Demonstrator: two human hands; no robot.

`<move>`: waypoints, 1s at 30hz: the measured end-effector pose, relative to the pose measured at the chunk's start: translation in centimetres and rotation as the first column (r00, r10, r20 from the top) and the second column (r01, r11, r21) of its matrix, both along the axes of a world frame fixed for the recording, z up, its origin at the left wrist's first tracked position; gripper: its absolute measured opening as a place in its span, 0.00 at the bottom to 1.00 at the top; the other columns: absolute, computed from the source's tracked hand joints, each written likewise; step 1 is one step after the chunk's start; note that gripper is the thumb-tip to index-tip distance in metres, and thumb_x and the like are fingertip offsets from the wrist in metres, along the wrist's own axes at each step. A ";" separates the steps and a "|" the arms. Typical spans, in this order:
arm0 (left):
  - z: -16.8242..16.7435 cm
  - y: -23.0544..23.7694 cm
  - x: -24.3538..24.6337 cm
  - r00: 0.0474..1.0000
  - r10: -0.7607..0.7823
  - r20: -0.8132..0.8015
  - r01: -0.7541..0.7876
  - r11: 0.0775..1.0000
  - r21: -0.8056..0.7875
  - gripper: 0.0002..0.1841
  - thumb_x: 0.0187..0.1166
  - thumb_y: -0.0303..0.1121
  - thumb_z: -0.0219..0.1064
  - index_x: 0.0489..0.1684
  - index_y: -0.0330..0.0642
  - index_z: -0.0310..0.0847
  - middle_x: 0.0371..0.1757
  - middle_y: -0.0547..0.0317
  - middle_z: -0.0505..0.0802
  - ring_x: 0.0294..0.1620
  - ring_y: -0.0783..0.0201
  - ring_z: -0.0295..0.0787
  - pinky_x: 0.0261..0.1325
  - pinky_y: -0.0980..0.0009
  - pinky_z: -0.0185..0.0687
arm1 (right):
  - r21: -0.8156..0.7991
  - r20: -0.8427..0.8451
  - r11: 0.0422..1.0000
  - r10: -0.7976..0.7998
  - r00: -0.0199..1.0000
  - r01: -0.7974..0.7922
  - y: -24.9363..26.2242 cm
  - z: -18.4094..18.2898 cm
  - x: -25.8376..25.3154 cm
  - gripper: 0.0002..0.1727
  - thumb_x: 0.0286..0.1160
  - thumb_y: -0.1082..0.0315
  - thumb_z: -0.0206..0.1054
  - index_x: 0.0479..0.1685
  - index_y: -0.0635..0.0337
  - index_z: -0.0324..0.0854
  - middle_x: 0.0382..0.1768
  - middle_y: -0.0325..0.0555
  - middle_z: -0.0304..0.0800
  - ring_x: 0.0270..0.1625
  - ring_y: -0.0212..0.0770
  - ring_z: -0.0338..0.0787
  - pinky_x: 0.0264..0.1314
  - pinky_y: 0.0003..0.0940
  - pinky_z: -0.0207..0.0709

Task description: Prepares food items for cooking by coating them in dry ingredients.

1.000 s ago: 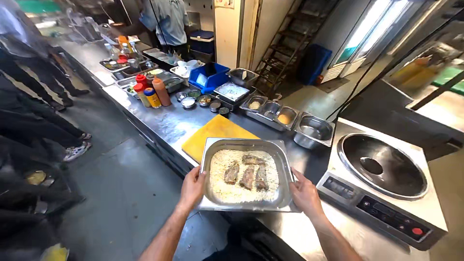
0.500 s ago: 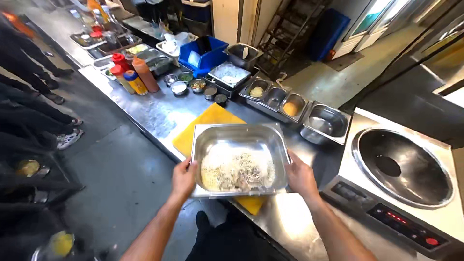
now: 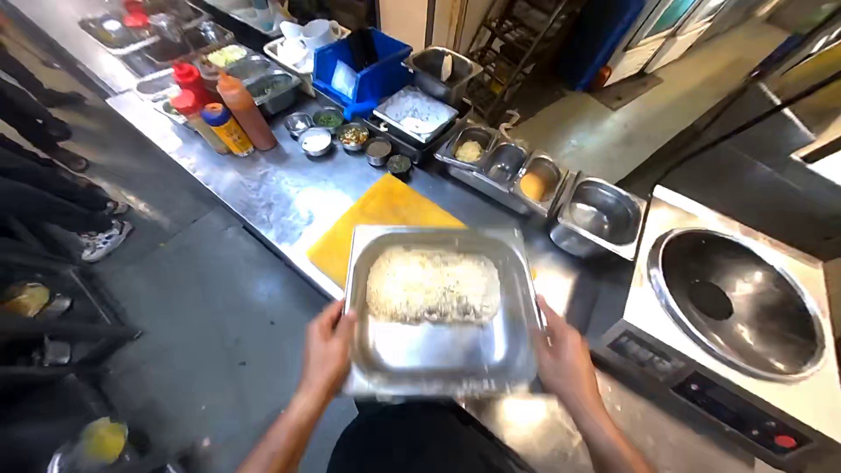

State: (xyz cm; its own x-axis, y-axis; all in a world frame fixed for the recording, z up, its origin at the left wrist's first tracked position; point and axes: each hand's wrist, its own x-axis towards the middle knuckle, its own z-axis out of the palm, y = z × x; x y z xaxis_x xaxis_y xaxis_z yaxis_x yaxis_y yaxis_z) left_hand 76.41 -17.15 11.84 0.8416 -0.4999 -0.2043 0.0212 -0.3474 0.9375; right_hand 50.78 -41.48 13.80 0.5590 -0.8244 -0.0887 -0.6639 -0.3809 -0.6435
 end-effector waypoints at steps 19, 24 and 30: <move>0.8 -4.2 3.1 0.998 -0.019 -0.057 0.018 1.000 -0.011 0.16 0.91 0.37 0.57 0.68 0.39 0.83 0.54 0.47 0.93 0.52 0.55 0.91 0.59 0.47 0.86 | 0.027 -0.030 0.999 -0.023 0.999 0.024 -3.9 -0.1 3.1 0.30 0.88 0.67 0.59 0.89 0.52 0.66 0.52 0.64 0.92 0.45 0.61 0.93 0.52 0.67 0.84; 0.4 -0.8 -0.1 0.996 0.037 -0.080 -0.039 0.999 -0.023 0.15 0.88 0.29 0.58 0.65 0.34 0.84 0.50 0.51 0.95 0.48 0.62 0.94 0.56 0.59 0.91 | 0.020 -0.074 0.996 -0.080 0.994 0.082 0.2 1.0 0.2 0.29 0.85 0.70 0.61 0.86 0.60 0.69 0.44 0.65 0.92 0.39 0.59 0.91 0.49 0.62 0.83; 0.3 -2.7 1.7 0.996 -0.025 -0.082 0.022 0.999 -0.034 0.17 0.91 0.37 0.57 0.70 0.40 0.82 0.56 0.48 0.93 0.53 0.56 0.92 0.58 0.49 0.88 | 0.039 -0.021 0.998 -0.038 0.999 0.039 -2.2 -0.1 1.1 0.30 0.87 0.67 0.60 0.89 0.53 0.66 0.52 0.62 0.92 0.44 0.57 0.93 0.53 0.63 0.85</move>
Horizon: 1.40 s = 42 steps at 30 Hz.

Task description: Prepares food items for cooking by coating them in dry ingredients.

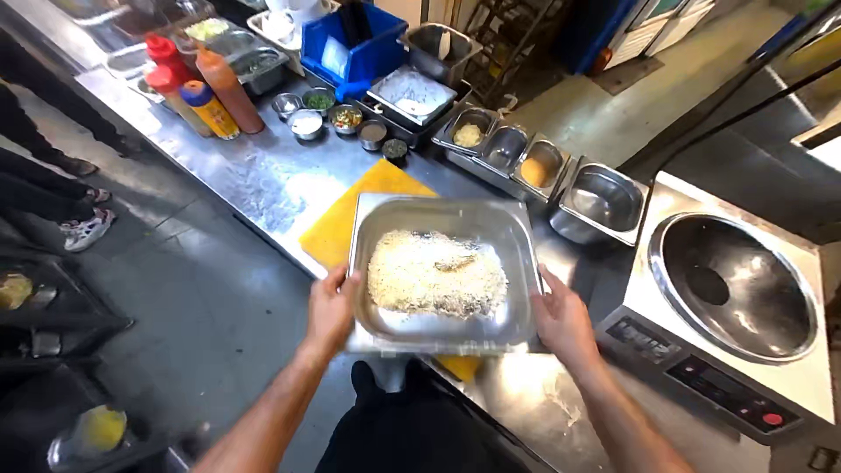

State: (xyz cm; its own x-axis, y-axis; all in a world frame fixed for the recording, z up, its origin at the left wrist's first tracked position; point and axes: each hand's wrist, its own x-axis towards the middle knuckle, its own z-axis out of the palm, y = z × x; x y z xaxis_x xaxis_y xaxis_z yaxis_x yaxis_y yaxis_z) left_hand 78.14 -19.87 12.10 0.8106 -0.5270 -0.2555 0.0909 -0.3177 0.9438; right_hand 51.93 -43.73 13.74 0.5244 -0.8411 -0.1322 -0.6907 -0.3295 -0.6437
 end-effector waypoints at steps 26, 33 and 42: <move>-0.1 4.0 -2.4 0.999 -0.020 0.047 0.015 0.995 0.103 0.17 0.89 0.35 0.59 0.68 0.38 0.84 0.51 0.52 0.95 0.50 0.62 0.93 0.58 0.55 0.89 | -0.101 -0.115 0.992 0.065 0.991 -0.077 3.4 2.2 -3.2 0.30 0.80 0.64 0.66 0.83 0.61 0.72 0.48 0.60 0.93 0.40 0.55 0.94 0.47 0.60 0.86; 0.4 1.9 0.9 0.991 -0.131 -0.011 0.131 0.986 0.102 0.17 0.91 0.37 0.58 0.72 0.45 0.83 0.49 0.52 0.95 0.45 0.60 0.94 0.53 0.55 0.89 | -0.163 -0.235 0.657 0.698 0.676 -0.736 -1.8 0.2 8.0 0.32 0.70 0.65 0.77 0.77 0.60 0.77 0.74 0.55 0.83 0.76 0.55 0.82 0.82 0.55 0.72; -0.5 3.6 -0.5 0.995 -0.078 0.058 0.070 0.988 0.135 0.19 0.88 0.42 0.64 0.72 0.48 0.83 0.47 0.55 0.95 0.42 0.61 0.92 0.51 0.55 0.89 | 0.194 -0.322 0.400 0.888 0.327 -0.896 0.5 -1.3 12.0 0.31 0.75 0.60 0.75 0.78 0.60 0.77 0.64 0.56 0.89 0.66 0.53 0.90 0.74 0.55 0.79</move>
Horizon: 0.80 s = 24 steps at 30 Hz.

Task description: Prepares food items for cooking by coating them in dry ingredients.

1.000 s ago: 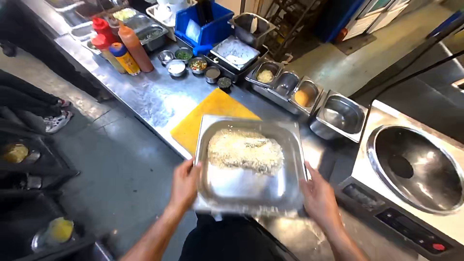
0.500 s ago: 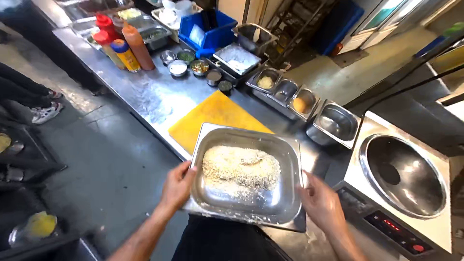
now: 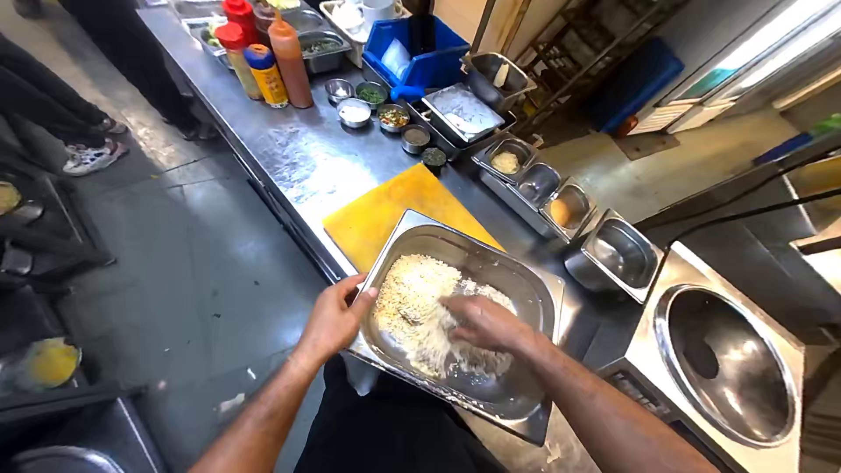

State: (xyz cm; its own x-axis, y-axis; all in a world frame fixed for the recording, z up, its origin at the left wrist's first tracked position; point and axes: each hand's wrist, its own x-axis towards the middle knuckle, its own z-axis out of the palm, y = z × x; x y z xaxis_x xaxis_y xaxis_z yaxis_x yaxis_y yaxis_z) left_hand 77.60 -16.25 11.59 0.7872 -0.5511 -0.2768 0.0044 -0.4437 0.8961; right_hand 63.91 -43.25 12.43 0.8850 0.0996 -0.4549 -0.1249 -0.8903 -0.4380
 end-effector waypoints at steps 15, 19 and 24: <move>-0.1 -0.3 0.3 0.999 0.000 0.041 -0.001 1.000 0.009 0.17 0.87 0.42 0.65 0.68 0.49 0.86 0.43 0.58 0.94 0.38 0.62 0.90 0.48 0.55 0.88 | 0.205 0.135 0.845 -0.524 0.841 0.494 -4.1 2.5 1.6 0.19 0.92 0.56 0.55 0.46 0.57 0.90 0.36 0.43 0.95 0.38 0.40 0.94 0.48 0.45 0.89; -0.2 -0.2 0.4 1.000 0.000 0.029 0.000 1.000 -0.006 0.17 0.87 0.42 0.65 0.68 0.48 0.86 0.45 0.56 0.94 0.41 0.60 0.92 0.50 0.52 0.88 | 0.319 -0.424 0.612 -0.590 0.687 0.723 -3.2 -0.4 3.6 0.42 0.92 0.36 0.41 0.32 0.65 0.86 0.24 0.46 0.91 0.26 0.40 0.92 0.32 0.38 0.88; -0.5 -0.1 0.3 1.000 0.017 0.019 -0.017 1.000 -0.017 0.17 0.86 0.43 0.66 0.67 0.49 0.86 0.44 0.58 0.95 0.41 0.62 0.91 0.50 0.54 0.88 | 0.136 -0.293 0.727 -0.620 0.728 0.674 -2.4 -0.5 4.6 0.43 0.89 0.33 0.44 0.27 0.62 0.88 0.22 0.46 0.92 0.24 0.41 0.92 0.33 0.42 0.87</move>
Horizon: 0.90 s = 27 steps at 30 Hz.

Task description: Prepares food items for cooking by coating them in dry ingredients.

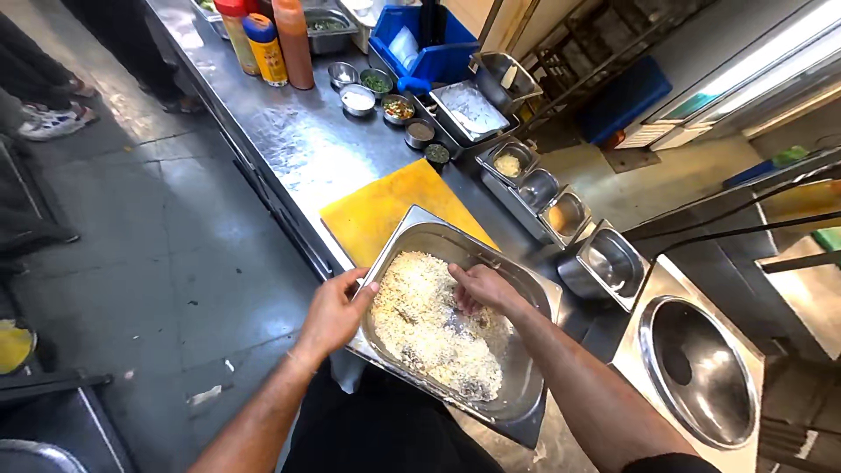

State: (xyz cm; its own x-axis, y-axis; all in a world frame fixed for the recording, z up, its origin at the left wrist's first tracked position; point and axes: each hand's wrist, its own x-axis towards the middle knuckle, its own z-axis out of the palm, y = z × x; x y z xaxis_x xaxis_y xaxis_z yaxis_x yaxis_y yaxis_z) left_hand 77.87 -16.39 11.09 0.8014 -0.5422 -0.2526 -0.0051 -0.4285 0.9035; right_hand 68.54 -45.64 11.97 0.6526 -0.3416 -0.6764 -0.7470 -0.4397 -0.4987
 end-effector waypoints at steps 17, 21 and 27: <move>-0.1 0.1 0.3 0.999 -0.033 -0.021 0.033 0.999 -0.034 0.17 0.87 0.43 0.65 0.68 0.49 0.85 0.37 0.58 0.91 0.34 0.63 0.87 0.42 0.59 0.85 | -0.129 0.001 0.779 0.618 0.786 -0.613 6.3 1.3 1.1 0.41 0.61 0.56 0.85 0.78 0.49 0.70 0.47 0.56 0.92 0.48 0.57 0.93 0.53 0.63 0.85; -0.2 0.0 0.4 0.999 -0.031 -0.026 0.029 0.998 -0.049 0.16 0.86 0.43 0.65 0.67 0.50 0.86 0.37 0.59 0.91 0.34 0.64 0.87 0.42 0.59 0.85 | -0.021 0.037 0.880 0.475 0.879 -0.474 6.5 0.8 0.9 0.36 0.63 0.63 0.84 0.75 0.52 0.74 0.49 0.57 0.92 0.48 0.55 0.93 0.55 0.60 0.85; 0.0 0.0 0.5 0.998 -0.039 -0.041 0.037 0.998 -0.054 0.16 0.86 0.42 0.65 0.66 0.49 0.86 0.40 0.58 0.93 0.37 0.63 0.89 0.45 0.57 0.86 | -0.243 0.077 0.842 0.512 0.856 -0.482 6.7 5.2 1.5 0.32 0.67 0.69 0.77 0.75 0.51 0.76 0.44 0.53 0.93 0.41 0.55 0.93 0.45 0.61 0.86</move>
State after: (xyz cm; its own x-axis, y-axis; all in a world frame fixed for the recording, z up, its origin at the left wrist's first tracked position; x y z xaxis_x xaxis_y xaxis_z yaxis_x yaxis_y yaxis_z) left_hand 78.38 -16.40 11.11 0.7693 -0.5855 -0.2555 0.0177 -0.3803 0.9247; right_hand 70.05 -38.97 17.22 0.8510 -0.0691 -0.5206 -0.3330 -0.8375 -0.4332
